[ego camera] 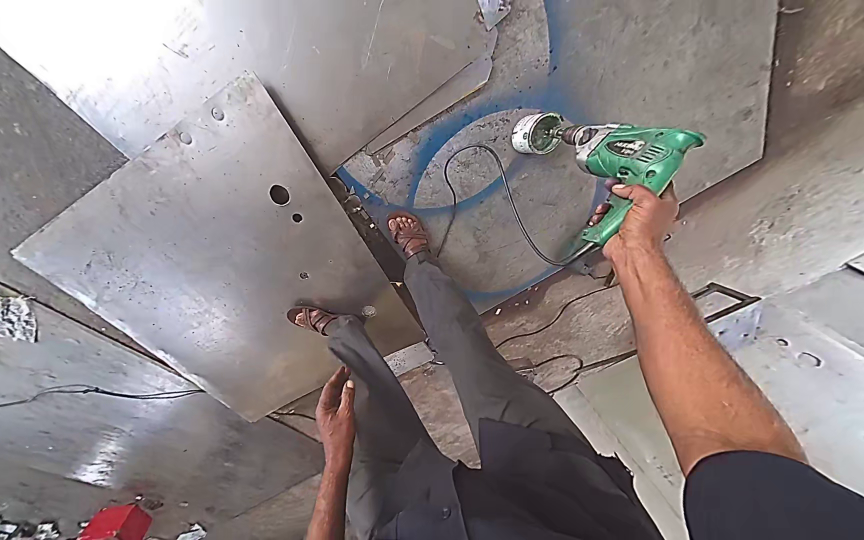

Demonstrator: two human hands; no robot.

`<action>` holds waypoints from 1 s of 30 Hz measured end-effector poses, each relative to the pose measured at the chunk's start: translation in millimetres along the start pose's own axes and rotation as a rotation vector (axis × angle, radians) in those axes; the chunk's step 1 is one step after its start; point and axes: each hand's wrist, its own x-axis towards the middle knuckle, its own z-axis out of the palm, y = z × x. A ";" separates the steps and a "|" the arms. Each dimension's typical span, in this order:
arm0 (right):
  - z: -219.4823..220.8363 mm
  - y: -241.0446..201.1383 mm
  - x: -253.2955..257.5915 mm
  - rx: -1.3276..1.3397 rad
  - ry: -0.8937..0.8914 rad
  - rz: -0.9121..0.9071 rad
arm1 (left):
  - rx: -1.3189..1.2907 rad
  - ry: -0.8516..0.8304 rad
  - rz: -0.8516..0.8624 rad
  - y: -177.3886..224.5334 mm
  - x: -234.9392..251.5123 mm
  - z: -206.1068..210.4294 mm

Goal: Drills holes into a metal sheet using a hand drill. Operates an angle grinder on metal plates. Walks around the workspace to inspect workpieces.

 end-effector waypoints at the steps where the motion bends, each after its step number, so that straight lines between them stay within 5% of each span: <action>1: -2.4 -5.2 -16.2 -0.072 -0.040 -0.046 | -0.028 0.005 0.004 -2.9 0.0 4.4; 8: 6.9 -26.3 -110.0 -0.825 -0.479 -0.459 | -0.309 0.081 0.013 -12.0 -5.7 36.1; 13: 75.6 -12.8 -192.0 -1.209 -0.788 -0.716 | -0.565 0.111 0.038 6.1 3.7 52.5; 18: 151.5 74.2 -278.6 -1.275 -1.100 -0.941 | -0.906 0.073 0.038 15.3 34.7 46.9; 21: 188.6 140.8 -325.9 -1.308 -1.216 -1.043 | -1.044 0.186 -0.044 5.2 69.2 36.0; 26: 219.0 235.0 -372.6 -1.302 -1.334 -1.083 | -1.157 0.386 -0.191 -41.1 118.1 27.6; 30: 222.6 270.4 -384.4 -1.351 -1.405 -1.041 | -1.253 0.478 -0.255 -64.4 132.0 23.7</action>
